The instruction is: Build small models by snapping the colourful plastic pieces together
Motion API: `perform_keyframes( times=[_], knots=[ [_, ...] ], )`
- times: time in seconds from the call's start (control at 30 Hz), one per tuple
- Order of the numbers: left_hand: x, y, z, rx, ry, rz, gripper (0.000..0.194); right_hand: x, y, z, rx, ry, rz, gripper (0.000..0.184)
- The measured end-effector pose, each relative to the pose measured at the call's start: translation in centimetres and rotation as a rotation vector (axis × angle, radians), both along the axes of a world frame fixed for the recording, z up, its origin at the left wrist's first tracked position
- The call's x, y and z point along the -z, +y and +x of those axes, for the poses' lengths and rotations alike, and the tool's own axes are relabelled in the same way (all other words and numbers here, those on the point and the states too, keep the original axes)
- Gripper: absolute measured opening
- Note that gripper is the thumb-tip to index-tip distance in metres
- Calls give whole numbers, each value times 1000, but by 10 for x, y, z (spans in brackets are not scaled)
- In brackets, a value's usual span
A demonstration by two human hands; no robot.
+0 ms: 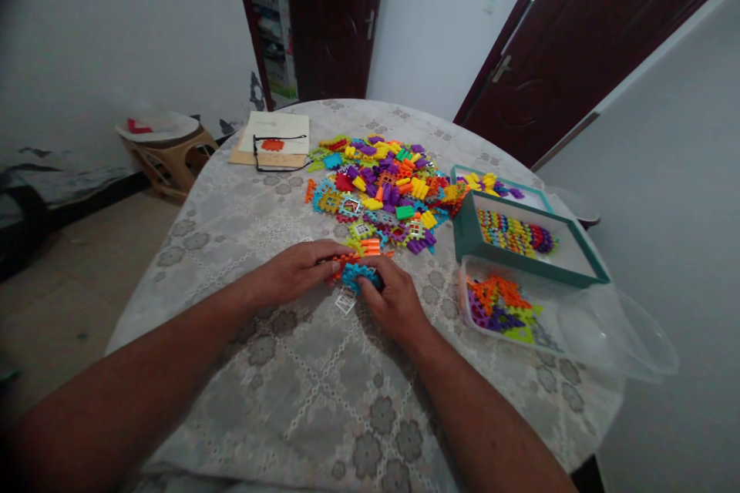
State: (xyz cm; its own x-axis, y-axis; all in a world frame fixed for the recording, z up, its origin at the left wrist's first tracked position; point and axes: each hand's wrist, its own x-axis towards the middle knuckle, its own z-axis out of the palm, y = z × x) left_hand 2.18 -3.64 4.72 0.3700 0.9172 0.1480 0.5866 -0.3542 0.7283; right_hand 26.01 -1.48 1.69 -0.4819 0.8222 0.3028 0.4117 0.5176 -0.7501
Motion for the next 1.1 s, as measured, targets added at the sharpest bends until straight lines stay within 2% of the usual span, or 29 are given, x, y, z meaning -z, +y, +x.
perform_keyframes(
  times=[0.17, 0.3, 0.33, 0.43, 0.5, 0.63, 0.73, 0.83, 0.97, 1.1],
  knots=[
    [2, 0, -1, 37, 4, -15, 39, 5, -3, -1, 2, 71, -140, 21],
    [-2, -1, 2, 68, 15, 15, 41, 7, 0, -3, 21, 157, -160, 49],
    [-2, -1, 2, 48, 19, 46, 40, 5, 0, -3, 15, 152, -143, 52],
    [2, 6, 2, -109, 61, 164, 35, -3, 2, 0, 41, 107, -46, 31],
    [8, 13, 2, -183, 132, 230, 37, -10, 3, 2, 111, 117, -39, 19],
    [23, 24, 6, -147, 303, 220, 51, -13, 8, 5, 266, 248, -265, 21],
    [33, 29, 11, -118, 337, 204, 52, -11, 11, 2, 293, 420, -502, 29],
    [37, 29, 13, -123, 292, 214, 52, -11, 13, -1, 295, 617, -676, 34],
    [32, 25, 15, -127, 174, 182, 45, -9, 15, 0, 282, 682, -775, 38],
    [20, 20, 17, -141, 31, 129, 36, -2, 16, 3, 229, 546, -719, 35]
  ],
)
